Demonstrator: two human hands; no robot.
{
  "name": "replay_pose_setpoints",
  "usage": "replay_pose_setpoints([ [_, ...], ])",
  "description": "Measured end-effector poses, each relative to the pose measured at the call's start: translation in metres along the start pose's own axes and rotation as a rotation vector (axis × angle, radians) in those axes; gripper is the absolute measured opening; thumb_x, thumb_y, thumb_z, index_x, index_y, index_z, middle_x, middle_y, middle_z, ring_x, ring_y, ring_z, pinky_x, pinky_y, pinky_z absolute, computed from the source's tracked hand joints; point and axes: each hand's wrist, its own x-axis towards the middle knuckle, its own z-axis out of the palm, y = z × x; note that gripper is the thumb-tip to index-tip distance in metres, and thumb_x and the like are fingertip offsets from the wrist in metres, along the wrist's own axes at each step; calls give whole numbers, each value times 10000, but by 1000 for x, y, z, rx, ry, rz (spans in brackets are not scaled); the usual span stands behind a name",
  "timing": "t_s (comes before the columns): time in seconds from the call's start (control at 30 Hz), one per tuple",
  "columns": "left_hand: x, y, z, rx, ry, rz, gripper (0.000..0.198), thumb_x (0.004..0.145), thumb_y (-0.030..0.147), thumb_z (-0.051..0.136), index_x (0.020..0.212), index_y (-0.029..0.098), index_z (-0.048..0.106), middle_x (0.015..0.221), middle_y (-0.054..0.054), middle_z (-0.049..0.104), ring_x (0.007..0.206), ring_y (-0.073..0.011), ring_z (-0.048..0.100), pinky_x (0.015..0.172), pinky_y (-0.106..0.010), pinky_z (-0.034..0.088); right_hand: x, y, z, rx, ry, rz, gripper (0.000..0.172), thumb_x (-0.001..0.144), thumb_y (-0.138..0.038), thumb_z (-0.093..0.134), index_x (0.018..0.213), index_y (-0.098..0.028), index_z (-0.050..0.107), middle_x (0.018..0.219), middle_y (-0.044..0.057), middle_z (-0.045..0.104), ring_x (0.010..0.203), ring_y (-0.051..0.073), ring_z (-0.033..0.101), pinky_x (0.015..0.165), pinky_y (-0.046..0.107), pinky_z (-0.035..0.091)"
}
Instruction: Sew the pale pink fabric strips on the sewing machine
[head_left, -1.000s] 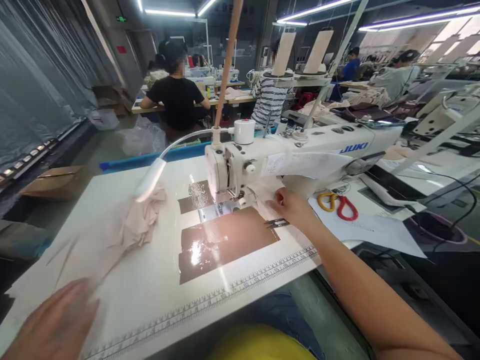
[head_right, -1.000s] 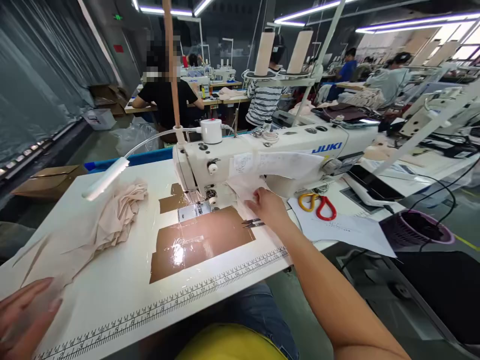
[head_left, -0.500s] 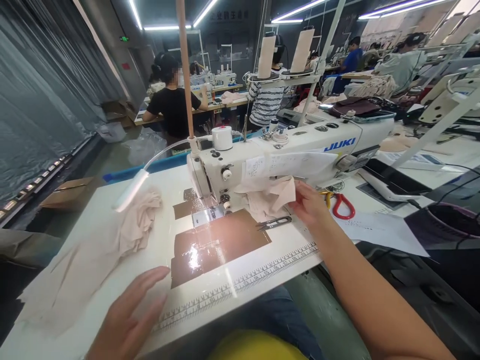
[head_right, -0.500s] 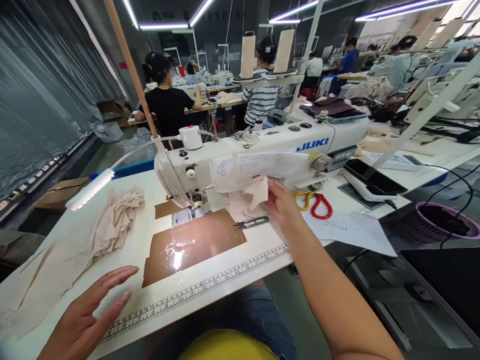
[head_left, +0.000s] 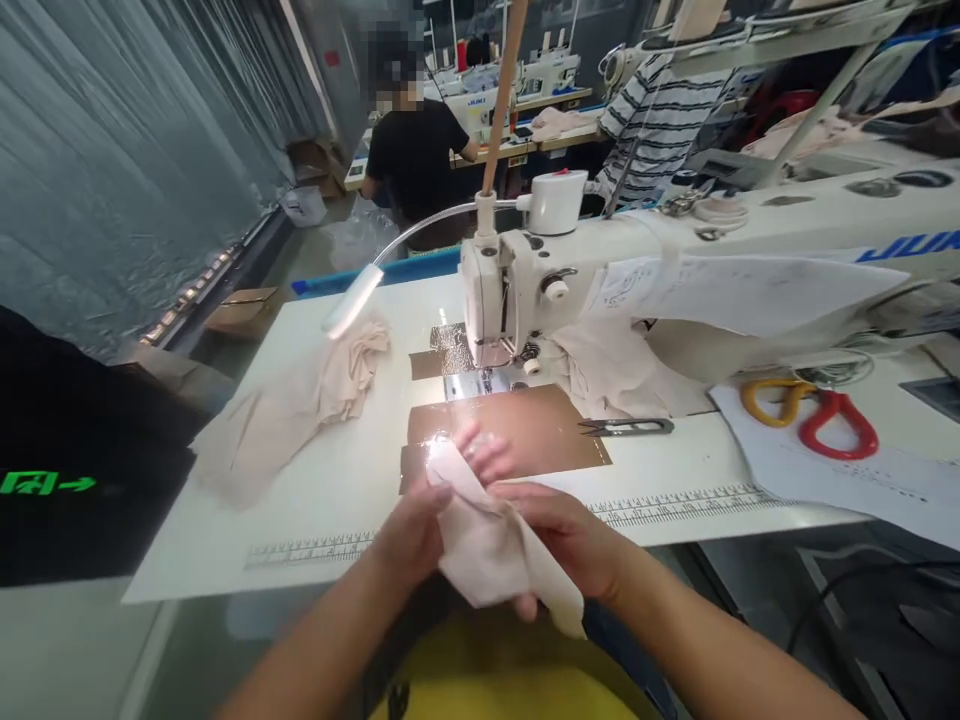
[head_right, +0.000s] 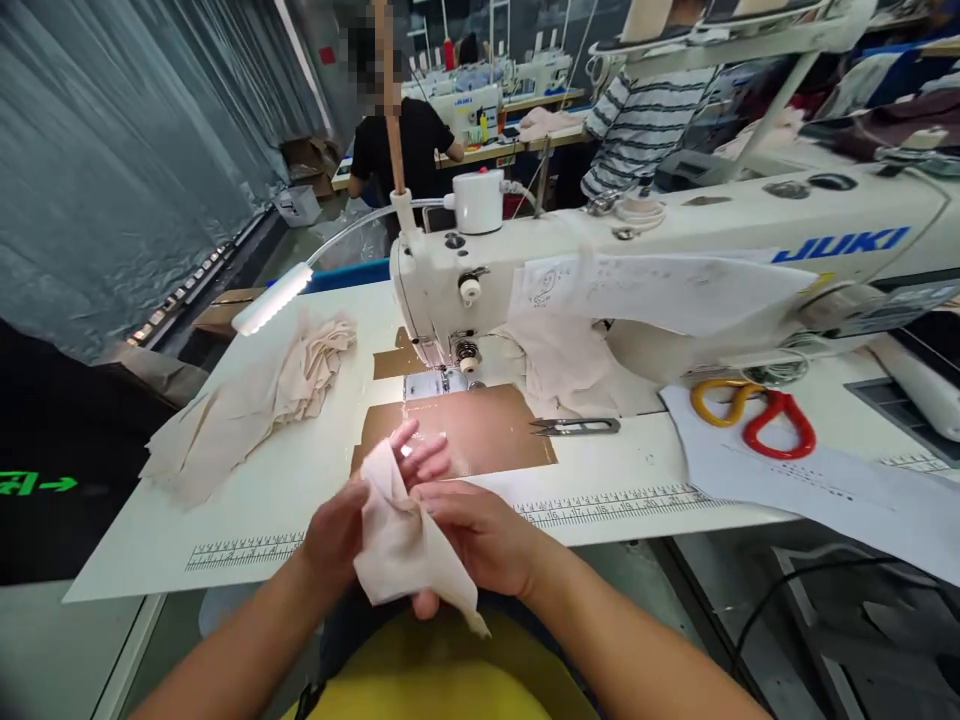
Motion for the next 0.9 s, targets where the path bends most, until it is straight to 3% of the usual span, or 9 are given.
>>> replay_pose_setpoints([
  [0.1,1,17,-6,190,243,129,696,803,271,693,1408,265,350,1223,-91,582,826,-127,607,746,-248,501,2,2,-12,71,0,202,511,836,-663,429,935,-196,611,821,58,628,657,170,589,586,286,471],
  [0.2,2,24,-8,364,353,206,679,840,264,661,1423,251,313,1128,-71,613,741,-100,587,686,-216,487,5,1,-18,-212,154,88,596,851,-646,445,1219,-183,525,1045,86,609,762,150,585,645,264,473],
  [0.3,2,24,-4,406,339,196,721,850,282,643,1451,274,244,1183,-70,578,873,-154,616,795,-281,503,10,-1,-13,-539,246,-66,656,791,-478,629,1351,-210,416,1199,101,575,913,198,586,762,313,482],
  [0.4,-2,27,-1,460,263,169,765,837,239,633,1467,291,203,1229,-72,552,1038,-216,595,913,-361,481,13,0,-9,-705,352,-136,418,805,-280,573,1212,-196,525,1097,83,633,941,214,594,792,329,465],
  [0.5,-5,38,-5,629,275,192,628,803,221,647,1385,235,410,1199,-83,583,1086,-239,571,961,-379,455,12,3,-13,-535,309,17,182,869,-295,469,955,-186,586,747,19,619,653,147,571,592,267,449],
  [0.63,7,59,-17,662,471,278,655,784,290,644,1387,182,413,1000,-75,644,975,-238,610,859,-362,502,6,1,-21,-221,179,188,282,857,-443,518,780,-172,528,654,-25,554,475,60,446,446,188,353],
  [0.77,46,78,-38,937,615,425,554,819,317,553,1351,197,458,1167,-85,592,1017,-228,592,819,-306,499,8,-6,-24,-207,180,192,297,841,-444,525,735,-166,522,605,-24,568,447,50,446,434,178,357],
  [0.83,64,86,-51,1308,590,302,432,855,345,487,1240,159,548,1082,-103,626,931,-221,615,753,-302,500,8,-9,-26,-287,220,207,256,843,-391,515,752,-156,557,586,-19,570,454,60,471,452,188,388],
  [0.9,73,93,-61,1473,541,190,343,789,350,583,1040,126,648,814,-83,652,766,-232,620,673,-317,485,4,-10,-32,-363,266,243,242,843,-336,513,932,-135,613,655,5,611,492,76,515,470,201,419],
])
